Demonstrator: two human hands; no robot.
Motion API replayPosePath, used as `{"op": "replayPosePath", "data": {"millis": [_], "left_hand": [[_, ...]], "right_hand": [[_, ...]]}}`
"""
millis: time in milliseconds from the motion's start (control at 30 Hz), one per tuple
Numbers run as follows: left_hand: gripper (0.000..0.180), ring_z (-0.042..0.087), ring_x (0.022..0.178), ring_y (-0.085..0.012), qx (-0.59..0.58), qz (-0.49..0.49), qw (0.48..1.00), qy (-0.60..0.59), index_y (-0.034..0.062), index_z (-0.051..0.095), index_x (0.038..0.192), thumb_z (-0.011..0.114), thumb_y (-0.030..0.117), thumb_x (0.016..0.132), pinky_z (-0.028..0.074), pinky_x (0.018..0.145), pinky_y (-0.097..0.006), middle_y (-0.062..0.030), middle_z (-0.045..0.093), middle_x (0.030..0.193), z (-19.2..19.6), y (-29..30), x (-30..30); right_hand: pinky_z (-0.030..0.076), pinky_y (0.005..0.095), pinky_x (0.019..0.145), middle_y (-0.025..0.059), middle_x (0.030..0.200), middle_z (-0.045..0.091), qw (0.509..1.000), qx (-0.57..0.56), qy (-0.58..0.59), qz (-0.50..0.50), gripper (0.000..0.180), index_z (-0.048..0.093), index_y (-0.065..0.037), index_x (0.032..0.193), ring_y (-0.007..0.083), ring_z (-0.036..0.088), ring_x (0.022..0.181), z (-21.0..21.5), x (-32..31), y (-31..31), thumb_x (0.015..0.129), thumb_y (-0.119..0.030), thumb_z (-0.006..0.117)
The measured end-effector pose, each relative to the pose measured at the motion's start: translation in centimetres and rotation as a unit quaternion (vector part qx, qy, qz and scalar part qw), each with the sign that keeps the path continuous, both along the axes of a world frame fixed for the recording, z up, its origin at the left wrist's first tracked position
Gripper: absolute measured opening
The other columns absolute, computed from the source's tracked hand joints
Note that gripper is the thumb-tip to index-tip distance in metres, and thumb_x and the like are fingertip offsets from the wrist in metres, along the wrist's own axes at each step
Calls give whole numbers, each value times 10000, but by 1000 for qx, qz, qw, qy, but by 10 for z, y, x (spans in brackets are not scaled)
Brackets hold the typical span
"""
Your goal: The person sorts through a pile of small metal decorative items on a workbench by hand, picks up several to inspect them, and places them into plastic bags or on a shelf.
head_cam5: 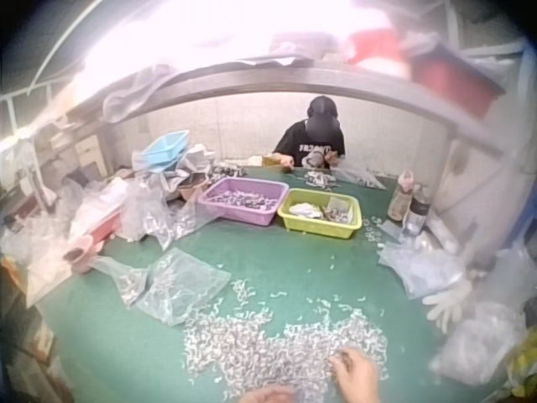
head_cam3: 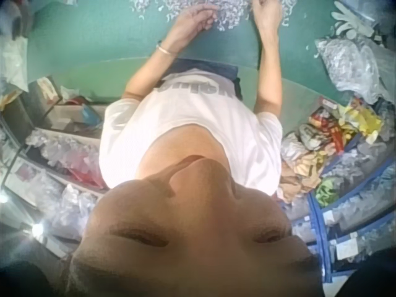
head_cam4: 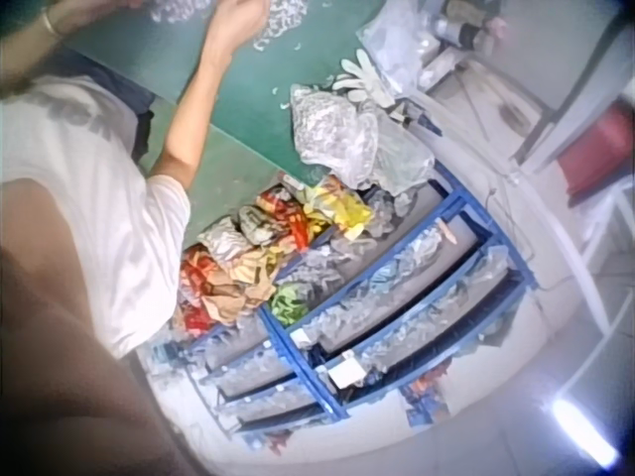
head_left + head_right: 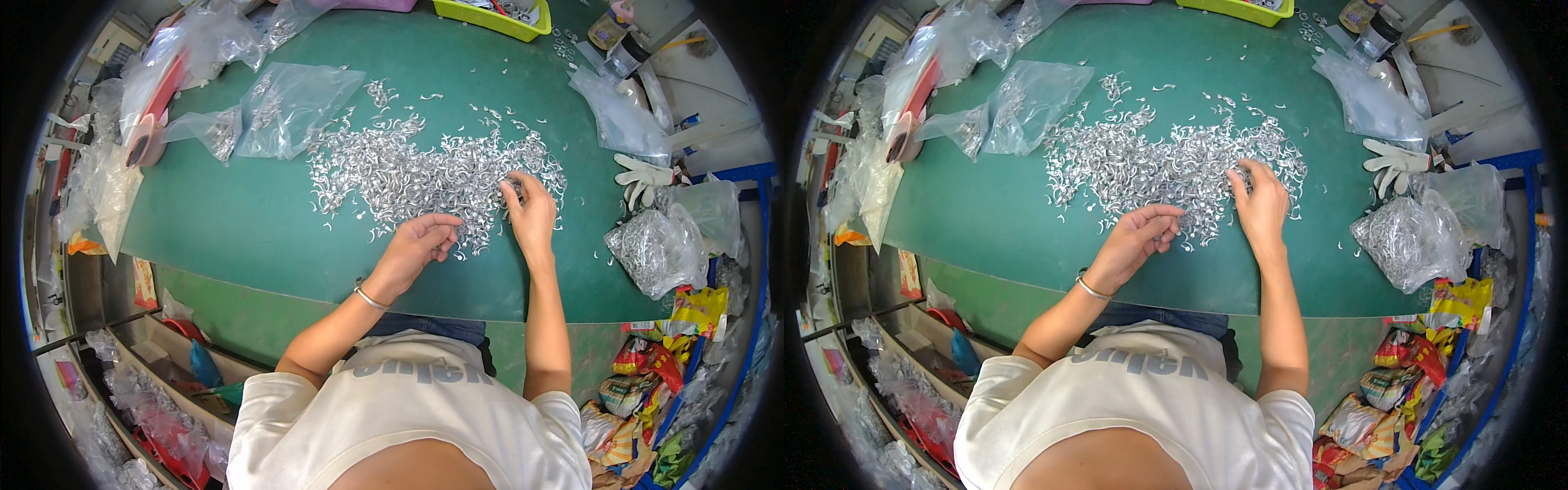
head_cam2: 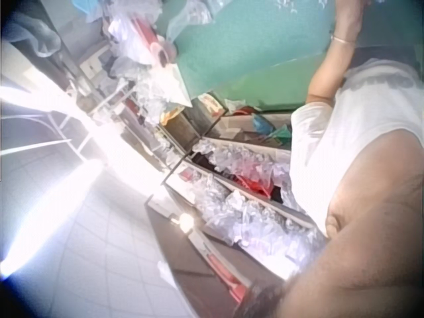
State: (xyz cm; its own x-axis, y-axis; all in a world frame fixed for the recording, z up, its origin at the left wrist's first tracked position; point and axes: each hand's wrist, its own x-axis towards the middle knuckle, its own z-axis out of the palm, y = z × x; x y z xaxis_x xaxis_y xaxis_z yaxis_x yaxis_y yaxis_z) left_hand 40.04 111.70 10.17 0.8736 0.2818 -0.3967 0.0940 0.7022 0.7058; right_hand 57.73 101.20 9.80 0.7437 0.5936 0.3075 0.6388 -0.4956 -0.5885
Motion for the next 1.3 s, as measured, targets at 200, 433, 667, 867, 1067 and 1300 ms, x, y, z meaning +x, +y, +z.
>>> {"op": "replayPosePath", "data": {"millis": [200, 433, 667, 867, 1067, 1300], "left_hand": [[211, 496, 718, -67, -15, -9, 1000, -2, -10, 570, 1072, 505, 85, 895, 411, 626, -208, -2, 554, 820, 3, -5, 4], [210, 500, 721, -67, -8, -16, 1000, -6, -12, 571, 1070, 508, 84, 894, 412, 626, -209, -4, 559, 826, -4, -4, 8], [219, 502, 723, -65, -14, -5, 1000, -16, -18, 569, 1080, 495, 81, 899, 414, 627, -210, -13, 568, 838, -6, -1, 8], [245, 522, 744, -77, -37, -32, 998, -32, -22, 554, 1113, 486, 80, 901, 441, 665, -215, -33, 588, 875, 1, 0, 17], [292, 569, 825, -137, -124, -41, 991, -24, -39, 515, 1139, 422, 147, 934, 484, 764, -287, -73, 600, 929, 8, -4, 39], [247, 556, 933, -177, -282, 21, 957, -70, -1, 483, 1071, 343, 165, 953, 475, 841, -356, -71, 572, 949, -9, -5, 71]], "right_hand": [[431, 373, 565, 91, 747, 592, 998, -27, 45, 22, 117, 651, -58, 824, 260, 577, 614, -7, 6, 9, 749, -146, 663], [455, 386, 578, 95, 758, 603, 992, -97, -64, 56, 122, 639, -53, 825, 290, 594, 661, -2, 6, 10, 751, -148, 657], [460, 409, 597, 121, 799, 621, 995, -93, -23, 26, 116, 629, -38, 802, 324, 597, 674, 7, 7, 0, 772, -148, 607], [461, 422, 610, 150, 797, 625, 992, -117, -42, 26, 129, 630, -32, 819, 352, 591, 674, 19, 9, -9, 807, -135, 554], [466, 410, 597, 132, 758, 624, 989, -73, 23, 123, 113, 645, -55, 828, 334, 596, 662, 39, 5, -14, 794, -101, 548], [462, 294, 600, 124, 1023, 594, 895, -64, 210, 387, 209, 606, 14, 990, 211, 579, 720, 52, 13, -4, 799, -5, 523]]}}
